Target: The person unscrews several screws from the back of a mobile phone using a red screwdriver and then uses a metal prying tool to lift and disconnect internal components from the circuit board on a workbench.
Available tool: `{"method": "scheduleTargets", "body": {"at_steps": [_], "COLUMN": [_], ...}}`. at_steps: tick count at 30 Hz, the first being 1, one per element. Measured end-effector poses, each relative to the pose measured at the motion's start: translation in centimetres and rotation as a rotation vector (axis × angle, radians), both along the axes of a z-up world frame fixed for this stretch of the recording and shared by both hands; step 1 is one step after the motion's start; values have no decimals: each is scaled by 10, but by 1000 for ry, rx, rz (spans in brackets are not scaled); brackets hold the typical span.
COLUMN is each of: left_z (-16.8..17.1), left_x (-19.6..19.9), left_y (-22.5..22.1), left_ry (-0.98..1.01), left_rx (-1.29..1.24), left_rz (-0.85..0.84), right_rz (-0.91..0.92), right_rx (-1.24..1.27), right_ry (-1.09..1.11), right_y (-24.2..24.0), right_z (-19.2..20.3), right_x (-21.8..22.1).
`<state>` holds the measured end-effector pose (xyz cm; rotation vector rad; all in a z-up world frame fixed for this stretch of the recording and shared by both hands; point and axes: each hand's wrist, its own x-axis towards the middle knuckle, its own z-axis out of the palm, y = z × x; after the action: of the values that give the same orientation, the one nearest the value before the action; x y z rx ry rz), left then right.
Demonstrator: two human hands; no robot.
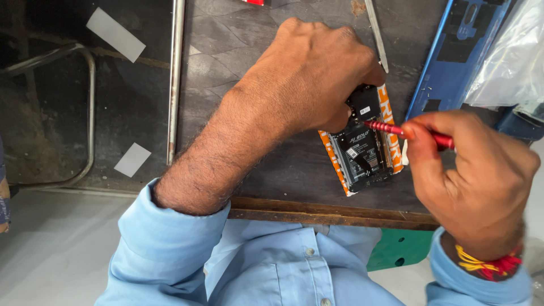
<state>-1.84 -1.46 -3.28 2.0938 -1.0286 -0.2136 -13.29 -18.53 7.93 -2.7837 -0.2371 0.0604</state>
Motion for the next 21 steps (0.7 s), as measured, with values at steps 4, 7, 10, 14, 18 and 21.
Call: {"method": "scheduleTargets", "body": {"at_steps": [4,7,10,14,18,21], "left_z": [-1,0,-2,-5,-6,-5], "left_x": [1,0,-1,-1,-3,-3], "left_y": [1,1,-1,0,-1,-2], "left_ry": [-20,-19,-8,-15,-23,-3], "left_rx": [-3,15,32,-2,-45,-18], "left_rz": [-7,0,0,11,43,37], "right_rz": [2,7,75,366,556,643], "right_rx": [-144,-306,-456,-480,-473,-352], "right_ry": [90,209,237,178,210,194], "right_y": [19,22,23,22,17,15], "right_z": [18,24,22,25,26,24], "right_x": [22,35,39,36,36,44]}}
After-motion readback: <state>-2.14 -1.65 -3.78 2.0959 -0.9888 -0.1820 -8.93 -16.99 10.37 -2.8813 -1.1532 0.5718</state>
